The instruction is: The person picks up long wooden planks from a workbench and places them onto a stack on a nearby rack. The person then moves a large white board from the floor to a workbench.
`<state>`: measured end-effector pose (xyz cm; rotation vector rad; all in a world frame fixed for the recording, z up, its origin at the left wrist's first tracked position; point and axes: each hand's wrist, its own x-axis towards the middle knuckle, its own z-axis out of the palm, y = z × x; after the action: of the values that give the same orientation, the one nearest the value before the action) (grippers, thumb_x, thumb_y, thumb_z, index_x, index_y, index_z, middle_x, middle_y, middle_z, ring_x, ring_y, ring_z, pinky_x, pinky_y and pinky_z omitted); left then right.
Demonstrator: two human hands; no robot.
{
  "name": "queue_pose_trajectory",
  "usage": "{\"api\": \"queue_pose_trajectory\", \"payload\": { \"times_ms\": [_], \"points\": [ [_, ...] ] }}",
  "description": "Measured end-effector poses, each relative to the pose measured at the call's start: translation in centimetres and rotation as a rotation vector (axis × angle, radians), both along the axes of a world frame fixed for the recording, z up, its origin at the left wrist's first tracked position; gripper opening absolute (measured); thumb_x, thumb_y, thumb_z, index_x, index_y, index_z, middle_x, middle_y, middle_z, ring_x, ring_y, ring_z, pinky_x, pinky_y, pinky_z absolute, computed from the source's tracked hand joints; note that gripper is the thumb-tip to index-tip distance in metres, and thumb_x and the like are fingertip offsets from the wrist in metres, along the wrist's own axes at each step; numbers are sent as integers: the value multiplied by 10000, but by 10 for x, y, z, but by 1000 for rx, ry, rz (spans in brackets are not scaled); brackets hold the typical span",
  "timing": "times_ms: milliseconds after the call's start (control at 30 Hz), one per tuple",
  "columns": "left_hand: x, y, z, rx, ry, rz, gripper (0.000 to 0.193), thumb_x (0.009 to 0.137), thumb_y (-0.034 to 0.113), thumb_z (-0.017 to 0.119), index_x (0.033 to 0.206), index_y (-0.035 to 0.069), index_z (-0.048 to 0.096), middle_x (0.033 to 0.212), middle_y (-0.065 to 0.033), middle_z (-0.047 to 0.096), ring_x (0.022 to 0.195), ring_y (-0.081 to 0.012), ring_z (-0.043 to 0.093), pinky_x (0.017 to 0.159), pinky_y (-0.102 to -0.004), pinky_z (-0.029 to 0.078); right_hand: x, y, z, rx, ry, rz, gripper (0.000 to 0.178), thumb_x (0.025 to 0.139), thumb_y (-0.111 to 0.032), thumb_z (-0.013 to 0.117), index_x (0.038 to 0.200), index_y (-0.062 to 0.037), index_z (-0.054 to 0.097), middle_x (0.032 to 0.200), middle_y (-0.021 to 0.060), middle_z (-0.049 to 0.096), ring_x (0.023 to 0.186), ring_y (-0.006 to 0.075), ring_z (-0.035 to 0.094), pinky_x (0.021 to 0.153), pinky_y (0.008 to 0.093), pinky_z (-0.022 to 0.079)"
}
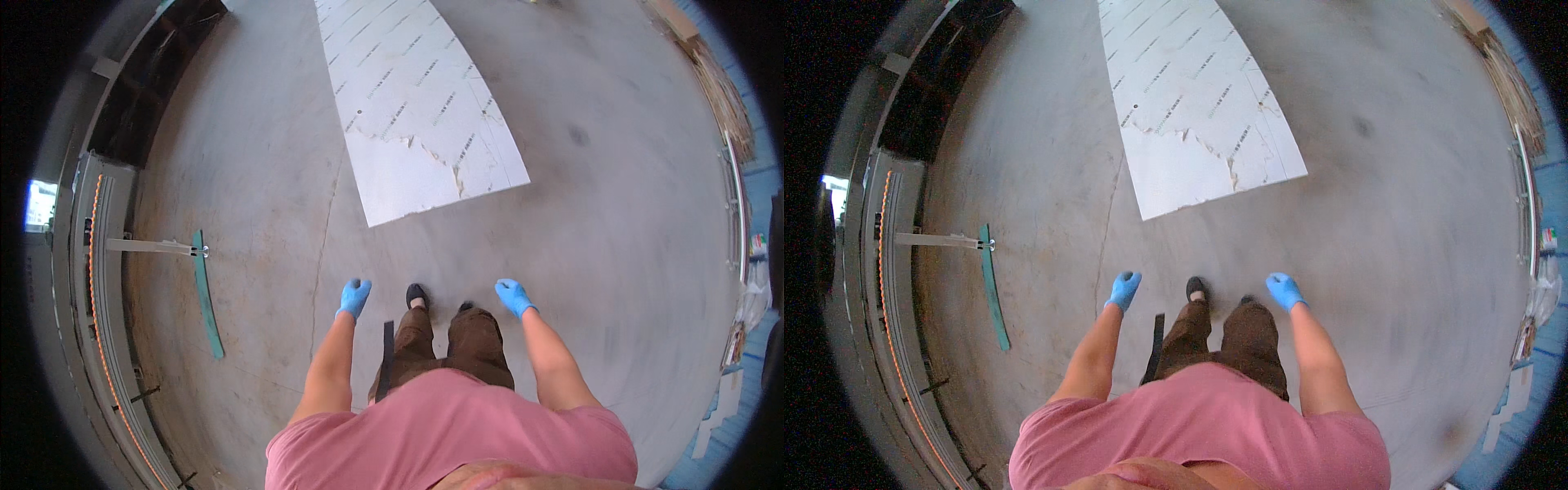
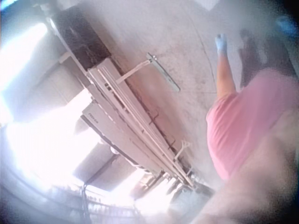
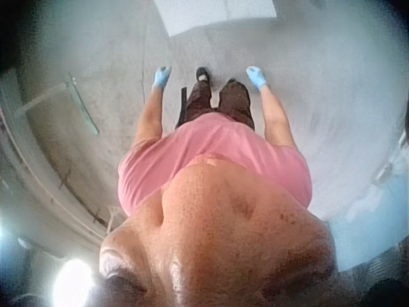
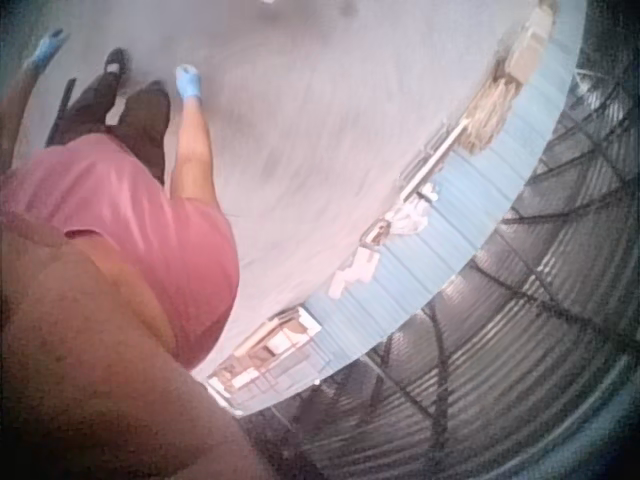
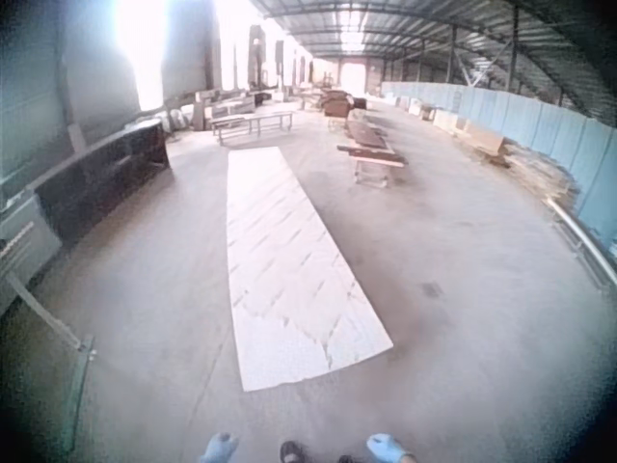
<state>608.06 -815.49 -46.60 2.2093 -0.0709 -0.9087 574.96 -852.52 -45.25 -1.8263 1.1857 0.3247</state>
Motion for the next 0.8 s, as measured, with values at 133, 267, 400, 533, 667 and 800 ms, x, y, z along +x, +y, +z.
{"api": "queue_pose_trajectory", "payload": {
  "times_ms": [133,267,400,533,667,800],
  "points": [
    [99,-126,-12,99,-201,54,803,879,474,657,1422,-93,487,1453,-298,520,1372,-388,499,1134,-431,401,77,-126,-30,-206,109,38,460,934,-389,570,1240,-61,671,1223,191,702,1166,431,624,998,464,499],
    [147,-185,-49,215,-363,195,916,878,567,659,1457,-106,434,1489,-316,474,1413,-397,453,1162,-433,372,166,-245,-64,-623,40,-14,660,947,-490,576,1401,-12,540,1421,261,560,1298,403,555,1094,471,436],
    [159,-221,-96,143,-293,385,887,884,664,620,1323,-103,540,1360,-308,574,1280,-410,553,1075,-449,433,222,-336,-109,-864,69,-88,807,912,-594,604,1442,1,481,1421,296,541,1311,414,542,1089,489,435],
    [166,-210,-123,160,-81,522,875,894,742,547,1138,-96,616,1153,-285,668,1085,-396,639,951,-462,490,265,-350,-134,-580,216,-121,868,867,-660,635,1418,-4,500,1348,278,605,1238,426,594,1028,499,478],
    [178,-214,-135,307,-82,449,938,887,809,474,1070,-95,644,1045,-286,695,1015,-381,672,907,-461,512,262,-360,-135,-622,155,-126,847,858,-674,640,1374,-11,532,1297,257,644,1185,424,627,979,495,506],
    [184,-196,-153,292,-88,458,987,874,848,427,991,-102,669,1002,-325,696,957,-441,689,870,-494,524,265,-358,-133,-626,173,-116,813,862,-666,641,1336,-11,552,1283,249,653,1169,417,637,961,486,514]
  ]
}}
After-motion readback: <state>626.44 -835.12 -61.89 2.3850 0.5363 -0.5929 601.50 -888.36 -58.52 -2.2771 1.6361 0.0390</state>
